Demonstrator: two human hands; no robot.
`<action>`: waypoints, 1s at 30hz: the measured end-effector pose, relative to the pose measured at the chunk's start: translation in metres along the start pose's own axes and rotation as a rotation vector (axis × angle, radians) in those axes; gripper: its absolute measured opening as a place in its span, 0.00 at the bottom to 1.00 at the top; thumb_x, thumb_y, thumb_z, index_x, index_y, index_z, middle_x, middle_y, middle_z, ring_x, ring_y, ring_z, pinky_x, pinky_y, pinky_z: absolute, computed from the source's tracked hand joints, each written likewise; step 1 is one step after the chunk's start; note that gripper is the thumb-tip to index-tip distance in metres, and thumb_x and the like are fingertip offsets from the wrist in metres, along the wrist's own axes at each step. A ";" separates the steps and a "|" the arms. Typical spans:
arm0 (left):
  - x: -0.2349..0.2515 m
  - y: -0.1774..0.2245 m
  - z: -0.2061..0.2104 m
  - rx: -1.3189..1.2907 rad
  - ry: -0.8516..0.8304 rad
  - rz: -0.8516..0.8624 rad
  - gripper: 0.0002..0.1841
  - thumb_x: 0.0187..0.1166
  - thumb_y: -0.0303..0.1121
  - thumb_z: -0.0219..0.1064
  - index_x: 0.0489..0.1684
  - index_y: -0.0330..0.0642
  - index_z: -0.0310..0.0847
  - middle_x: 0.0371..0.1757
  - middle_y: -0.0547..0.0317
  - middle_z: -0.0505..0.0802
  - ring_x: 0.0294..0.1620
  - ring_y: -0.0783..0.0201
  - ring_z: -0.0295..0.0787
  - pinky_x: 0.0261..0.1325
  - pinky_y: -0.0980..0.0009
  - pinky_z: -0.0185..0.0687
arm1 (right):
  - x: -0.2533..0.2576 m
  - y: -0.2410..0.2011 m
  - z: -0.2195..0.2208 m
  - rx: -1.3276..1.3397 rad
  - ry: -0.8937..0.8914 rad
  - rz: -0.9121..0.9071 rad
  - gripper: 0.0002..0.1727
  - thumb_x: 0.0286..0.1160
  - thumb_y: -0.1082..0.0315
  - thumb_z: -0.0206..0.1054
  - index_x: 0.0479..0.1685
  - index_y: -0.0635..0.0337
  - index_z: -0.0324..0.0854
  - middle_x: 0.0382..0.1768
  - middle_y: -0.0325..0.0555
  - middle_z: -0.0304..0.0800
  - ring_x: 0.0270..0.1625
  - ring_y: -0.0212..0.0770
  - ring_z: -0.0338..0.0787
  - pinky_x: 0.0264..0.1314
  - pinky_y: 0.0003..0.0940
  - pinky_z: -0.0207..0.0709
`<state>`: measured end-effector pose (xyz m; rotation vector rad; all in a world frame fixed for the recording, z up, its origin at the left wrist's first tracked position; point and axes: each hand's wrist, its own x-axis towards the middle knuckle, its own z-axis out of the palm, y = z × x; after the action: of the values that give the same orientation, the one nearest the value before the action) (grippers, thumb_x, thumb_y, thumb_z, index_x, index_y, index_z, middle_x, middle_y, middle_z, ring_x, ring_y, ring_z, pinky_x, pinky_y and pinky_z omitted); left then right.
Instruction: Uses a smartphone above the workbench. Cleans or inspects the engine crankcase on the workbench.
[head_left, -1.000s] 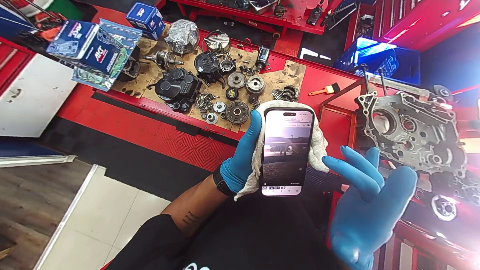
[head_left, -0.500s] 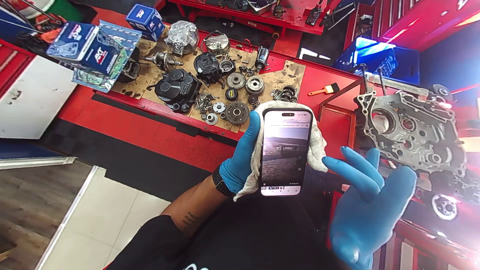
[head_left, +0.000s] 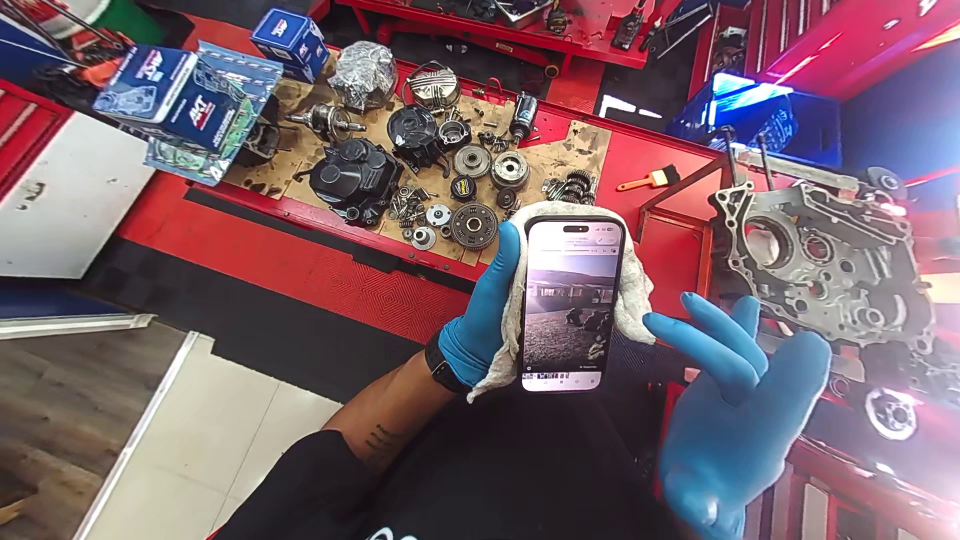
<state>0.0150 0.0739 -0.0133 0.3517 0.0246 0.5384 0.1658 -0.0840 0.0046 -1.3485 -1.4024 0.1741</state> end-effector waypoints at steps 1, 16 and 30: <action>0.000 0.000 0.000 0.001 0.001 0.002 0.30 0.81 0.65 0.57 0.65 0.52 0.85 0.59 0.57 0.94 0.64 0.66 0.90 0.68 0.65 0.85 | 0.000 0.000 0.000 0.002 -0.001 0.000 0.55 0.67 0.22 0.58 0.95 0.21 0.33 0.78 0.16 0.78 0.84 0.36 0.74 0.93 0.47 0.55; -0.002 0.000 0.001 0.004 -0.009 0.031 0.29 0.84 0.62 0.56 0.65 0.50 0.85 0.59 0.55 0.94 0.65 0.65 0.90 0.70 0.64 0.85 | -0.002 -0.002 0.000 -0.012 -0.002 -0.009 0.56 0.66 0.22 0.59 0.95 0.22 0.33 0.78 0.17 0.78 0.84 0.36 0.74 0.93 0.46 0.57; -0.001 -0.001 0.001 0.039 0.009 0.038 0.29 0.83 0.62 0.57 0.64 0.50 0.85 0.58 0.56 0.94 0.64 0.65 0.90 0.69 0.65 0.85 | -0.002 -0.003 0.000 -0.028 -0.005 -0.008 0.55 0.67 0.21 0.57 0.95 0.22 0.33 0.78 0.15 0.78 0.84 0.36 0.73 0.95 0.50 0.51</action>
<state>0.0147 0.0726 -0.0123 0.3884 0.0375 0.5780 0.1638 -0.0863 0.0054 -1.3662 -1.4190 0.1527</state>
